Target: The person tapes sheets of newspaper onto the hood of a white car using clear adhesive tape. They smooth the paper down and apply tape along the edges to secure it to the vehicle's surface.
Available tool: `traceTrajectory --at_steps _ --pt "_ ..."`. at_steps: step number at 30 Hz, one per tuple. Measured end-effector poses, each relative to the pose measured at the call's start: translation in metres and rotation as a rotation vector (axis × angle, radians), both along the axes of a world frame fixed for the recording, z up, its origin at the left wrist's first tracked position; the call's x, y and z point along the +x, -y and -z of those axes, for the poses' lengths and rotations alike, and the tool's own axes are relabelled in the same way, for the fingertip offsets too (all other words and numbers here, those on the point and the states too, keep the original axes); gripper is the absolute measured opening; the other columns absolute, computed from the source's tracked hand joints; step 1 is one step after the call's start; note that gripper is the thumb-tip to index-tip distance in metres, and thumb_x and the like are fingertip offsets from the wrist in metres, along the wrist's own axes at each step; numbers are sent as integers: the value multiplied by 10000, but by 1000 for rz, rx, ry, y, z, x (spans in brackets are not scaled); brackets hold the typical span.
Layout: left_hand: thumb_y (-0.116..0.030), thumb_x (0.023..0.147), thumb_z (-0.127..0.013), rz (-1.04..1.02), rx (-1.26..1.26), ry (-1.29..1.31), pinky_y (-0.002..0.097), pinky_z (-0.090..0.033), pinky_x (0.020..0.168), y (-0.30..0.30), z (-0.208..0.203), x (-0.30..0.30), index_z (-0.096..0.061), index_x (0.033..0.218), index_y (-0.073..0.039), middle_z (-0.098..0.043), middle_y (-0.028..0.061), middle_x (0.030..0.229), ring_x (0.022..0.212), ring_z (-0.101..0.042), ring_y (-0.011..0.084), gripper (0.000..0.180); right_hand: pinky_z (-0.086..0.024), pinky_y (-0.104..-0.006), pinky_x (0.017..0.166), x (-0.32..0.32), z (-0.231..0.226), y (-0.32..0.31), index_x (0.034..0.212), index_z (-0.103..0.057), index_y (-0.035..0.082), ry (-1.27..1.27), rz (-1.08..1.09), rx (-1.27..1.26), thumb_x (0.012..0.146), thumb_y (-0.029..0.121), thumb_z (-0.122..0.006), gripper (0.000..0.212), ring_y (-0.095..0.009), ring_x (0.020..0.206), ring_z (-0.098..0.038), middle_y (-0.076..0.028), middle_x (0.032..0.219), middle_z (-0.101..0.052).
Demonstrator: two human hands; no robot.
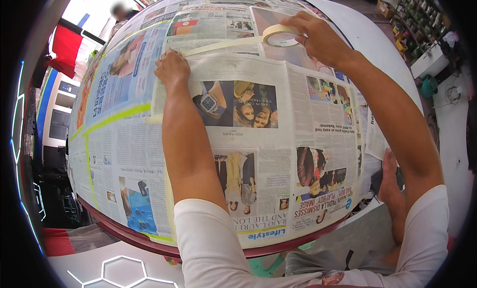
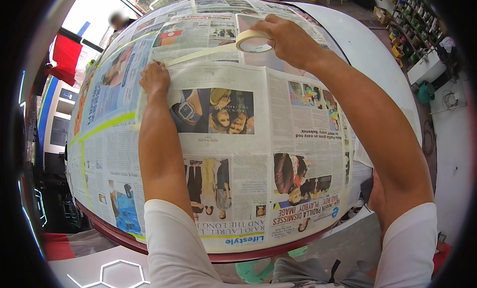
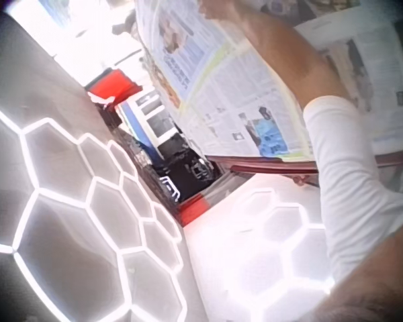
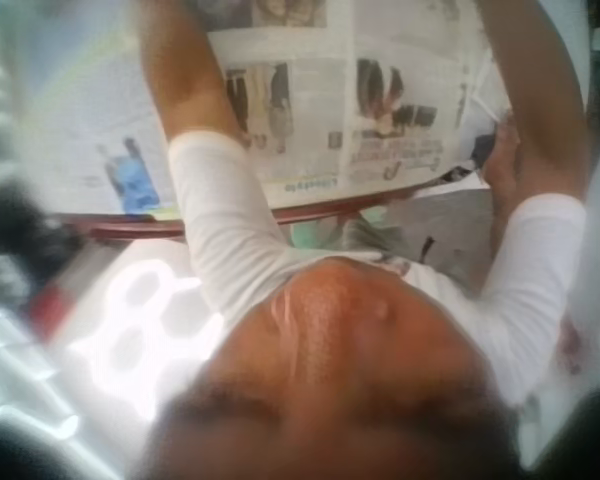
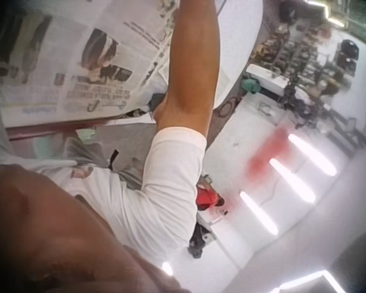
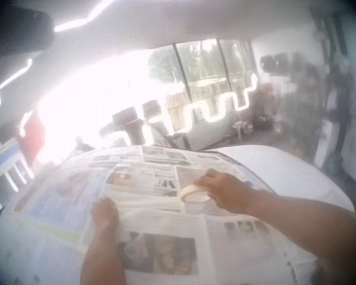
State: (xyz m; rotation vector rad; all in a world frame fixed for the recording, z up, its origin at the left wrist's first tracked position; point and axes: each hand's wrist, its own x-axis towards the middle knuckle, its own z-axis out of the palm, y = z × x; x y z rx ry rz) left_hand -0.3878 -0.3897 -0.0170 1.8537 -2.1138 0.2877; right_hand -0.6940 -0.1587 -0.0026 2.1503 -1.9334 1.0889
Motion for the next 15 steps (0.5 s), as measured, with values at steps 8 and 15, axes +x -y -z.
traceTrajectory --at_steps 8,15 --pt "-292 1029 -603 7 18 49 523 -431 1067 2 0 -3 -686 1236 -80 -664 111 1338 1298 -573 331 308 -564 -405 980 -8 36 4 1350 -649 85 83 28 120 920 -93 -649 465 -315 1108 -681 -112 1234 -655" --pt "-304 1002 -645 2 -26 10 537 -437 1071 8 4 1 -569 1334 0 -632 171 1379 1301 -576 370 456 -582 -414 943 -13 56 16 1350 -670 122 11 48 21 909 -124 -599 509 -303 1013 -705 -111 1127 -664"
